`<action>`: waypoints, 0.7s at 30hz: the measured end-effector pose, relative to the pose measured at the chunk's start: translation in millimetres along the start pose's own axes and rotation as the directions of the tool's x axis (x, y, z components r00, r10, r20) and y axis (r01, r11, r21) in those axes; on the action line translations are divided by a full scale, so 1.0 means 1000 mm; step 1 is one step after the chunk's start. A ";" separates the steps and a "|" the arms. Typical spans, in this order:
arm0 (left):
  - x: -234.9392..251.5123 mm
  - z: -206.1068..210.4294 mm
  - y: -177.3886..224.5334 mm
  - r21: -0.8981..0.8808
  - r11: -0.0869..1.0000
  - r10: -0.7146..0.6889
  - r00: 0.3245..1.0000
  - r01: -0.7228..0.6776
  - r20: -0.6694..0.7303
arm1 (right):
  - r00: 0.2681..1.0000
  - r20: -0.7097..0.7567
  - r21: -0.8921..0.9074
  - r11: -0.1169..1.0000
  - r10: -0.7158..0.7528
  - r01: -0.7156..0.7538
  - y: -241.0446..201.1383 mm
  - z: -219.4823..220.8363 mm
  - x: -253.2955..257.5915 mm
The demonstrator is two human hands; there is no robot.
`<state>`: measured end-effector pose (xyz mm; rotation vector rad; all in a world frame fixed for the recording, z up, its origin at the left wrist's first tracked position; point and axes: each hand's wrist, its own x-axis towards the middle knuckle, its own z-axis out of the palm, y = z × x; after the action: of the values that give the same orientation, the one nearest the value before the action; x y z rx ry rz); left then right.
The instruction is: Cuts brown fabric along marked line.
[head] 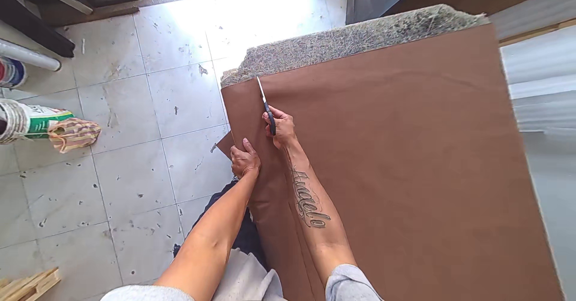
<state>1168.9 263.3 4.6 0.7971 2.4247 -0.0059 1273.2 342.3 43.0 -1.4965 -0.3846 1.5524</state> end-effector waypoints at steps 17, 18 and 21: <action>-0.001 -0.001 -0.008 -0.099 0.992 0.080 0.997 -0.078 0.014 | 0.764 -0.366 -0.513 0.800 -0.532 0.311 0.000 -0.183 -0.175; -0.001 -0.001 -0.008 -0.128 0.987 0.104 0.994 -0.101 0.016 | 0.718 -0.481 -0.619 0.775 -0.504 0.129 0.028 -0.218 -0.199; -0.004 0.001 -0.013 -0.178 0.967 0.181 0.983 -0.183 -0.028 | 0.553 -0.728 -0.631 0.712 -0.405 -0.309 0.120 -0.305 -0.283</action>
<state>1164.5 250.2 3.6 0.9345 2.3134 0.2861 1459.3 -47.8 63.3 -2.6148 -0.4542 0.3906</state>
